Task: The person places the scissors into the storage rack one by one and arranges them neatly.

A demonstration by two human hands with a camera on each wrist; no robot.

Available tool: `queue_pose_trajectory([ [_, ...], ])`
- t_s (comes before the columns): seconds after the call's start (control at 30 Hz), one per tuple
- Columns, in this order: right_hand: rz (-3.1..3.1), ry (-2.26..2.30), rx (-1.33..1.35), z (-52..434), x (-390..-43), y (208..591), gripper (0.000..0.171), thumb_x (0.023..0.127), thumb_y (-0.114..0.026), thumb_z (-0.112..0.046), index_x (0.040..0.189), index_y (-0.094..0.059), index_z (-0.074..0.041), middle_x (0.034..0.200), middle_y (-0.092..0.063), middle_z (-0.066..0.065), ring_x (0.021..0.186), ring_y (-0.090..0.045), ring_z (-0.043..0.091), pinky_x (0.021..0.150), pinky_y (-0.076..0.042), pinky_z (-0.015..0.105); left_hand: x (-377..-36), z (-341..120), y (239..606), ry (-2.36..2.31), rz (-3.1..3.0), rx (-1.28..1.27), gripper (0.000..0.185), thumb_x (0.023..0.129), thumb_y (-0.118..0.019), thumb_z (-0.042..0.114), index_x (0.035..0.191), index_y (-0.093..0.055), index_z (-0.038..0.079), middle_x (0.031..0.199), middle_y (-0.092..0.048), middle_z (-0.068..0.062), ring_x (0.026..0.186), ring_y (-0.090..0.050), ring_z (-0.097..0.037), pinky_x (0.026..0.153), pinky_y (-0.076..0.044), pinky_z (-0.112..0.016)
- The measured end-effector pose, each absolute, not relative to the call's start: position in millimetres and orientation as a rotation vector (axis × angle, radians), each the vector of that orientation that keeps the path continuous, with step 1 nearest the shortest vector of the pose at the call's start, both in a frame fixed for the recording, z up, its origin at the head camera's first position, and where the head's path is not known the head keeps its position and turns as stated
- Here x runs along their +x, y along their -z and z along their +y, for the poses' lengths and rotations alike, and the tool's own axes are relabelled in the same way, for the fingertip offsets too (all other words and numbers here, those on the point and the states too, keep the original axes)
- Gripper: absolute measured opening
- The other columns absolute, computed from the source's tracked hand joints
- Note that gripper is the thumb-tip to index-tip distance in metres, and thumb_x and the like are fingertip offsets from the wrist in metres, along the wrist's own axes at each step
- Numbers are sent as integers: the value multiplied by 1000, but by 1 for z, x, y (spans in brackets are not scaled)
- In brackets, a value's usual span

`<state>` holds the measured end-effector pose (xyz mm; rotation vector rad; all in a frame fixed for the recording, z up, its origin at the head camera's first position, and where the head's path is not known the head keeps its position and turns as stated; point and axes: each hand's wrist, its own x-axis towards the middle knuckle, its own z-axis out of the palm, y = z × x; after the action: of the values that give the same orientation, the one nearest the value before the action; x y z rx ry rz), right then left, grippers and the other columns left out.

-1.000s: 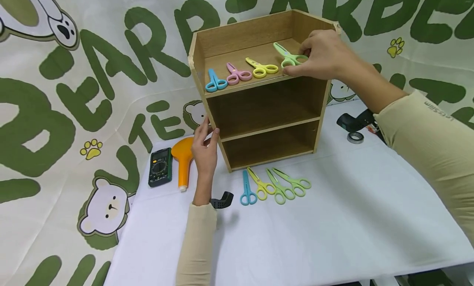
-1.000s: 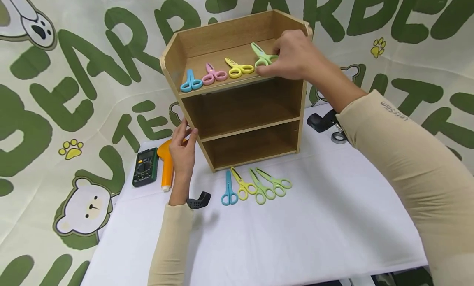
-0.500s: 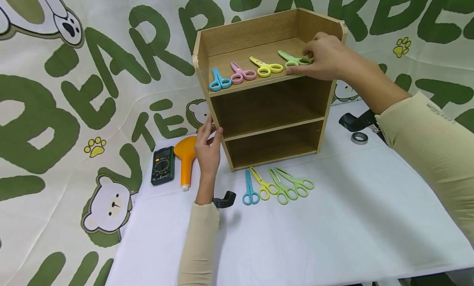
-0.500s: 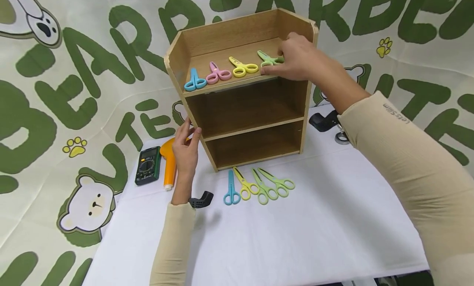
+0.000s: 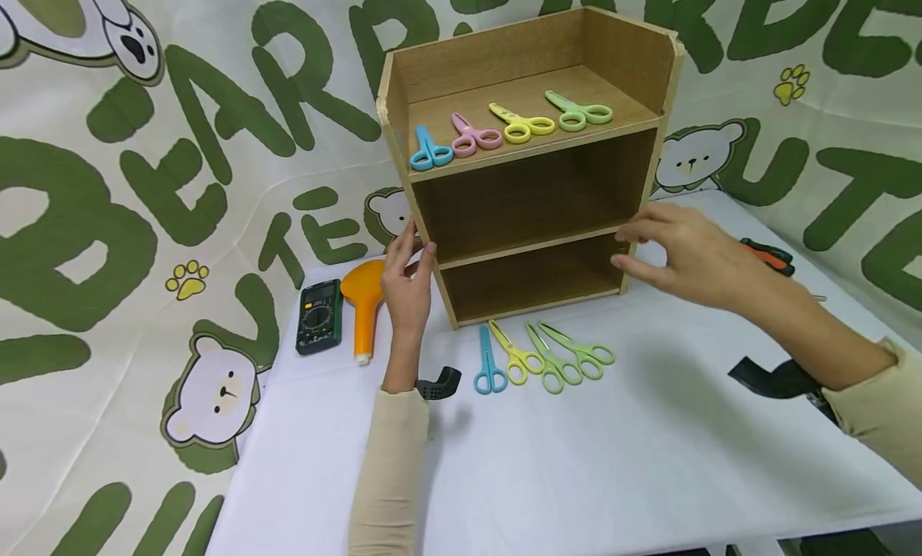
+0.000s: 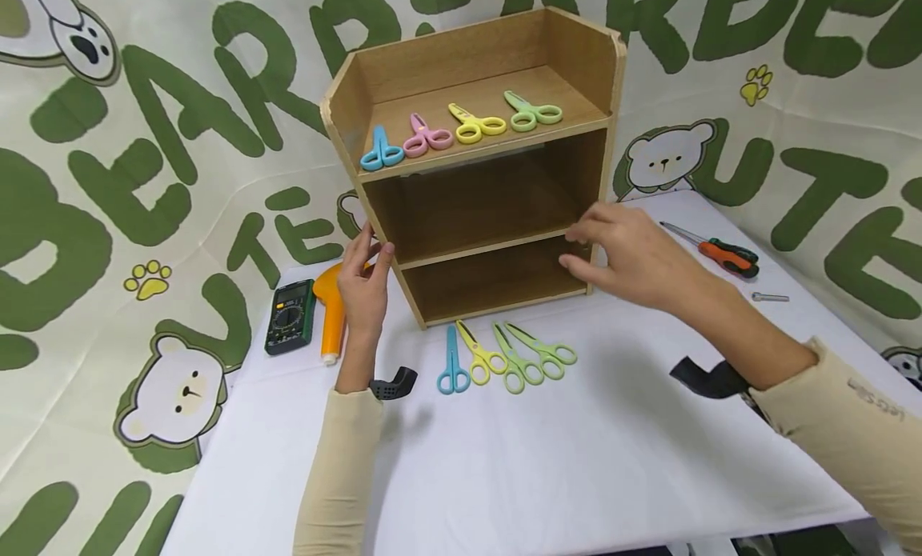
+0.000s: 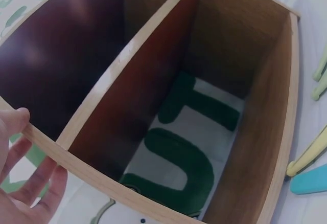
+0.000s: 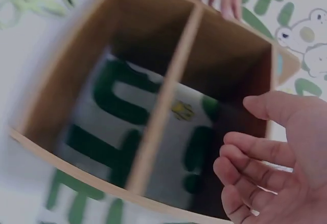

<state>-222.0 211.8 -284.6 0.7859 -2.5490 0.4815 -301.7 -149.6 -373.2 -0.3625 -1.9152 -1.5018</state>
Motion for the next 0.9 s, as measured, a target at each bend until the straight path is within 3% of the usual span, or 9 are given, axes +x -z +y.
queue_pose_trajectory([
  [0.33,-2719,-613,872,208,-212,382,33,84,-83,-25,109,-74,-7,106,-63,4,95,-61,22,80,-53,44,-301,-153,373,1472,-1922,-358,48,100,-64,26,146,-53,26,135,-57,5,114,-61,-15,93,-54,-32],
  [0.53,-2789,-629,898,208,-214,422,45,82,-84,-33,115,-72,-4,112,-63,5,105,-60,26,89,-47,51,-302,-153,375,1468,-1913,-373,48,99,-65,25,146,-53,25,135,-58,5,114,-61,-17,93,-54,-36],
  [0.73,-2831,-578,925,205,-215,444,58,78,-84,-44,118,-70,-4,114,-63,5,109,-58,27,86,-44,46,-301,-150,373,1481,-1910,-370,50,99,-66,20,146,-53,21,136,-58,0,114,-60,-19,93,-54,-41],
  [0.9,-2824,-596,921,201,-220,456,56,76,-86,-45,112,-73,-4,106,-62,1,98,-57,20,81,-45,40,-302,-148,372,1489,-1904,-371,50,98,-66,13,146,-53,15,137,-57,-8,114,-60,-24,93,-53,-47],
])
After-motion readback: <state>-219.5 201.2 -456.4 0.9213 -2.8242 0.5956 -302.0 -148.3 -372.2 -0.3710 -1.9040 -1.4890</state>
